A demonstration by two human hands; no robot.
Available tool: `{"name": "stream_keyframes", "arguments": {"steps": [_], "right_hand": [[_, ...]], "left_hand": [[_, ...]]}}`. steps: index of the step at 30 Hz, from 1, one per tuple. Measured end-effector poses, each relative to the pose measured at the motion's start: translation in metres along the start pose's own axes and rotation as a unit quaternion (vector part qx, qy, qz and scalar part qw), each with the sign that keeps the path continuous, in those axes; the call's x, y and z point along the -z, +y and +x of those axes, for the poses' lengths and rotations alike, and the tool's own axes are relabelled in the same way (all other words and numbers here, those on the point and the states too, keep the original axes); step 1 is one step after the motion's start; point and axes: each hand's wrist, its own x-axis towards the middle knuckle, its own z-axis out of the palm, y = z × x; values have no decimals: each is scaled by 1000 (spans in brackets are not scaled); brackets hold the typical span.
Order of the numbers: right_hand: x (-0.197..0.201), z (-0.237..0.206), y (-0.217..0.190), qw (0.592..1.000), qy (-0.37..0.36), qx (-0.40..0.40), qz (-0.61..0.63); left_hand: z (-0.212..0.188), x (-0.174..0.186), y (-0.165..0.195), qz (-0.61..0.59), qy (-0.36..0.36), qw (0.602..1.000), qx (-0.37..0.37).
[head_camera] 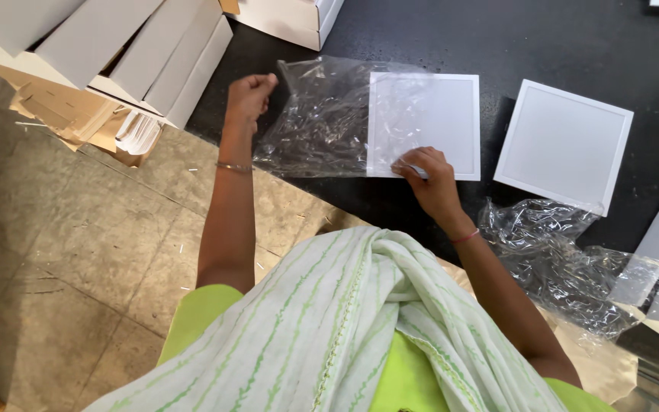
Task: The person folds flat cardboard blanks into open boxes on a workbench, pressing the sides and tucking the flaps to shape each box, and sets finished boxes aside. They then take white square panel fixtures and wrap each one in clear plastic sheeting.
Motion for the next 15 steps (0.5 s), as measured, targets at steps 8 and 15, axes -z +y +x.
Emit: {"name": "stream_keyframes", "arguments": {"steps": [8, 15], "right_hand": [[6, 3, -3, 1000, 5, 11, -7], [7, 0, -9, 1000, 6, -21, -9]], "left_hand": [[12, -5, 35, 47, 3, 992, 114], [12, -15, 35, 47, -79, 994, 56]]}}
